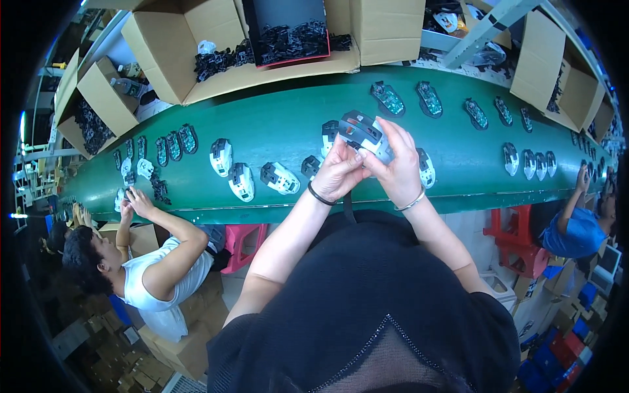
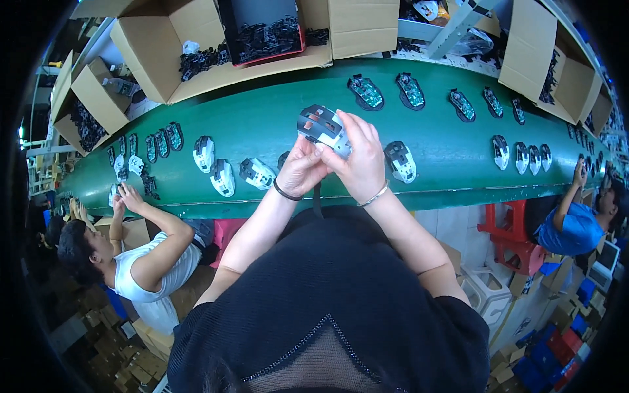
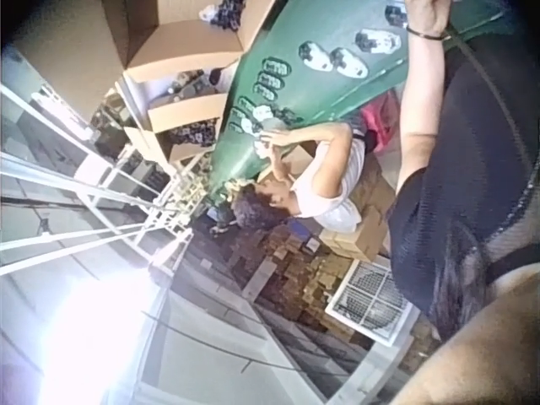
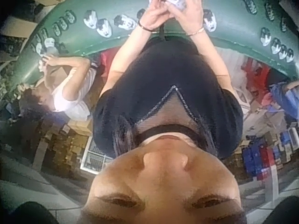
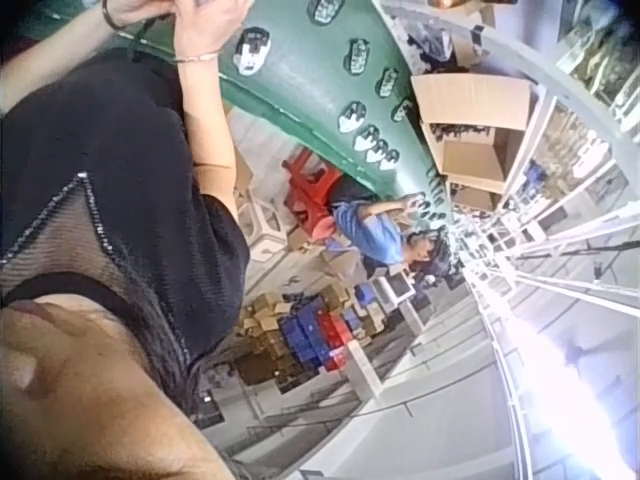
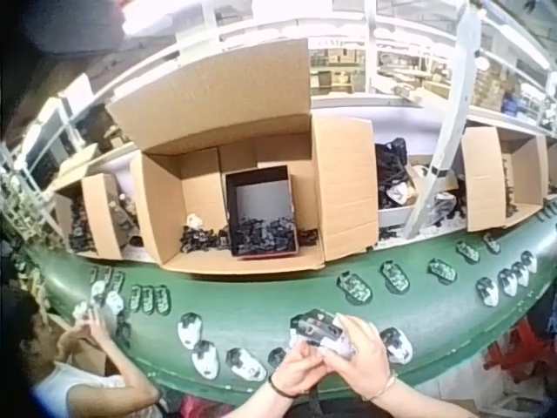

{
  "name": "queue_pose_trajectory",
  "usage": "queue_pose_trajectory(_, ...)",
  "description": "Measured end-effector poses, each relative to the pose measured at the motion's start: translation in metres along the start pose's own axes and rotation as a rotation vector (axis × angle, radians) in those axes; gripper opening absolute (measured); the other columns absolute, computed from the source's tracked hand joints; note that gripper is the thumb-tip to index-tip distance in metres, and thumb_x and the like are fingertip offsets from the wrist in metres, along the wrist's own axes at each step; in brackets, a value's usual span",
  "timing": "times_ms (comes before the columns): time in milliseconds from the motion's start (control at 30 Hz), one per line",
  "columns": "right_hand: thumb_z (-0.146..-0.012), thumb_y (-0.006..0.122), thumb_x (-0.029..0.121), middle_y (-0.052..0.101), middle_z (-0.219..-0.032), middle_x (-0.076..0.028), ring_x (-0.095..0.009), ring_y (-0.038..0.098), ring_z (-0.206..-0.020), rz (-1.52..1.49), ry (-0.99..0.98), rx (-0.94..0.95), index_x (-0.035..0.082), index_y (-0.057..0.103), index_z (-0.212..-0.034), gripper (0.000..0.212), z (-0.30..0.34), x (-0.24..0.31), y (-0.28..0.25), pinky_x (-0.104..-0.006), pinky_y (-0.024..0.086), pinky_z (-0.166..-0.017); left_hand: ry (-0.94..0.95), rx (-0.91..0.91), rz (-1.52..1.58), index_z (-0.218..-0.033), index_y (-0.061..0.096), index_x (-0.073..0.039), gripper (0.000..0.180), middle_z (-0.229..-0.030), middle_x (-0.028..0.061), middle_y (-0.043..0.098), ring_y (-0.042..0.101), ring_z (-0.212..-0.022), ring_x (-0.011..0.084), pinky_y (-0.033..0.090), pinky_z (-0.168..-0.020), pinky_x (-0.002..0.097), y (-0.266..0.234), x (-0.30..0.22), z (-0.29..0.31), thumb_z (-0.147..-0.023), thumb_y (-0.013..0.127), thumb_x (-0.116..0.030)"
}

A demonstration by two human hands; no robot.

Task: The person moves a box of mouse parts and assembles computer mouse shells by fitting small plastic components into the mouse covers by hand before placing them along the conveyor belt.

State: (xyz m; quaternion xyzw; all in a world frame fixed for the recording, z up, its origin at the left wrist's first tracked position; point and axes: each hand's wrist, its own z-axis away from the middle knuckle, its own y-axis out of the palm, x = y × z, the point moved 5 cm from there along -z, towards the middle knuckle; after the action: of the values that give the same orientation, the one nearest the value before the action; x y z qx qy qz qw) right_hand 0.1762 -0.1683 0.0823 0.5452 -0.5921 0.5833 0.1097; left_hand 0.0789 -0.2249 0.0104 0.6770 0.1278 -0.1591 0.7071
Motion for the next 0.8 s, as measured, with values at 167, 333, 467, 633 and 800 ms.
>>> queue_pose_trajectory(167, -0.067, 0.072, 0.022, 0.052, -0.116, -0.020, -0.032, 0.050, -0.107, -0.049, 0.030, 0.035, -0.002, 0.048, -0.121, 0.064, -0.004, -0.002, 0.012, -0.0372, 0.041, -0.091, 0.016, -0.053, 0.021, -0.135, 0.023, -0.021, 0.066, -0.128, 0.0069, 0.042, 0.047, -0.116, 0.0250, 0.048, -0.090, 0.0439, -0.001, -0.012, 0.001, -0.083, 0.059, -0.001)
queue_pose_trajectory(333, -0.067, 0.071, 0.020, 0.052, -0.116, -0.021, -0.031, 0.052, -0.107, -0.155, 0.121, 0.061, -0.003, 0.048, -0.122, 0.064, -0.008, -0.006, 0.020, -0.0358, 0.042, -0.091, 0.024, -0.100, -0.079, -0.136, 0.022, -0.018, 0.068, -0.128, 0.0074, 0.041, 0.047, -0.115, 0.0251, 0.050, -0.087, 0.0436, -0.002, -0.023, 0.002, -0.083, 0.061, -0.004)
queue_pose_trajectory(467, -0.073, 0.069, 0.018, 0.055, -0.113, -0.018, -0.024, 0.056, -0.101, -0.281, 0.203, 0.099, -0.003, 0.049, -0.122, 0.057, -0.014, -0.007, 0.027, -0.0322, 0.045, -0.085, 0.052, -0.213, -0.220, -0.135, 0.023, -0.015, 0.067, -0.125, 0.0068, 0.041, 0.048, -0.113, 0.0243, 0.051, -0.084, 0.0427, -0.004, -0.030, 0.006, -0.082, 0.063, -0.007)
queue_pose_trajectory(633, -0.087, 0.058, 0.016, 0.060, -0.103, -0.009, -0.012, 0.058, -0.090, -0.947, 0.605, 0.270, -0.005, 0.050, -0.120, 0.040, -0.006, -0.025, 0.056, -0.0250, 0.047, -0.077, 0.081, -0.331, -0.298, -0.130, 0.028, -0.013, 0.061, -0.117, 0.0045, 0.043, 0.051, -0.107, 0.0205, 0.051, -0.082, 0.0406, -0.014, -0.037, 0.015, -0.081, 0.065, -0.009)
queue_pose_trajectory(800, -0.090, 0.054, 0.020, 0.061, -0.101, -0.008, -0.012, 0.059, -0.087, -1.052, 0.746, 0.272, -0.004, 0.052, -0.118, 0.038, 0.002, -0.032, 0.068, -0.0225, 0.048, -0.075, 0.064, -0.429, -0.348, -0.128, 0.030, -0.013, 0.059, -0.113, 0.0062, 0.046, 0.053, -0.101, 0.0186, 0.051, -0.076, 0.0361, -0.019, -0.040, 0.027, -0.081, 0.065, -0.012)
